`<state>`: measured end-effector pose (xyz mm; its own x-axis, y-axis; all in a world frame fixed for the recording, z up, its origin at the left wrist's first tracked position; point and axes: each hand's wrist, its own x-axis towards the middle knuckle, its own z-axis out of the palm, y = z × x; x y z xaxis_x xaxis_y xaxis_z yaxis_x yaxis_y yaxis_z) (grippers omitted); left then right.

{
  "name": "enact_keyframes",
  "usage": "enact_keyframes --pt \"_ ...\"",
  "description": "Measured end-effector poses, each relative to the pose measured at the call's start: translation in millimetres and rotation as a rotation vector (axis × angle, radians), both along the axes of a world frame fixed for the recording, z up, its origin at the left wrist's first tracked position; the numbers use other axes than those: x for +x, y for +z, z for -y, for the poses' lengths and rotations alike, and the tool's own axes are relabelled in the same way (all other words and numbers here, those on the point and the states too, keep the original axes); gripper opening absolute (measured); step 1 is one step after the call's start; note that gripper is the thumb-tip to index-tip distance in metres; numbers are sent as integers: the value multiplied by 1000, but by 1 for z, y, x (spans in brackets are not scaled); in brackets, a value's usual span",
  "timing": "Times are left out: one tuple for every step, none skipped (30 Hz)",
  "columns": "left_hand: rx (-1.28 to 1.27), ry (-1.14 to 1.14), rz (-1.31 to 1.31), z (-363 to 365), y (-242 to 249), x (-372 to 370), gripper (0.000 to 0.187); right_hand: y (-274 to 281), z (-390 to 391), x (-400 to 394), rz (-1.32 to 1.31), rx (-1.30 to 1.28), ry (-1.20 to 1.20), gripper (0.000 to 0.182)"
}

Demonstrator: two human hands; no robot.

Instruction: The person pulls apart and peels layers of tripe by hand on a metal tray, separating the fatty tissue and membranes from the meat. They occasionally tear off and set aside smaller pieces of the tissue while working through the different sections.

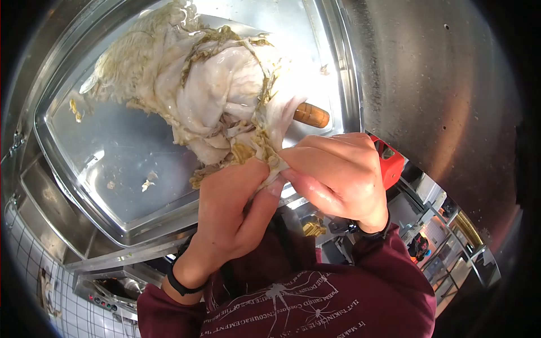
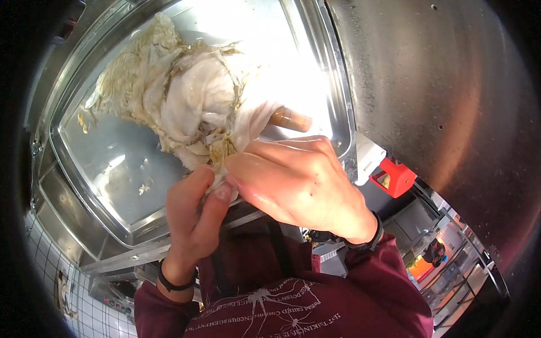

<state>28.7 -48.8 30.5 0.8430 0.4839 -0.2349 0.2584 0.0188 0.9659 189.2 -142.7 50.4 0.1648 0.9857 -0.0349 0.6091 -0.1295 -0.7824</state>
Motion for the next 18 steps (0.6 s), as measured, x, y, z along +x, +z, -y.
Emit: enact_keyframes --pt "0 0 1 1 0 0 15 0 0 -2 17 -2 -27 15" --pt "-34 11 17 2 -1 0 16 0 0 -3 17 -5 -29 15" --pt "-68 23 34 3 -1 1 16 0 0 -5 22 -3 -57 15" --pt "-69 21 34 2 -1 0 16 -2 -1 -7 26 0 -84 15" --pt "-145 33 29 1 0 -1 16 -3 -2 -8 25 0 -86 15" --pt "-221 44 24 -1 1 -2 17 -5 -2 -8 -96 -23 -149 13" --pt "-222 41 23 0 0 -4 17 -8 -2 -8 -218 -45 -212 12" --pt "-310 71 24 1 -4 -7 18 -14 -1 -8 -310 -70 -214 8" --pt "-398 101 27 1 -6 -9 19 -13 -2 -10 -311 -69 -216 8" --pt "-397 98 27 1 -8 -10 19 -12 -5 -12 -559 -171 -325 9" --pt "-462 150 42 1 -10 -11 20 -10 -9 -15 -808 -273 -435 10" --pt "-528 200 56 1 -12 -12 21 -8 -16 -14 -893 -321 -452 10" --pt "-526 195 55 1 -13 -11 21 -11 -18 -14 -895 -317 -455 10" --pt "-558 234 95 1 -14 -10 22 -16 -20 -13 -958 -305 -436 10" --pt "-587 274 135 0 -14 -10 24 -19 -22 -12 -1021 -291 -414 13" --pt "-580 271 133 1 -17 -11 24 -18 -26 -12 -1063 -319 -418 14" --pt "-588 286 154 2 -21 -14 26 -18 -27 -12 -1066 -312 -416 14" --pt "-598 300 174 3 -25 -17 29 -18 -29 -13 -1119 -313 -452 14"
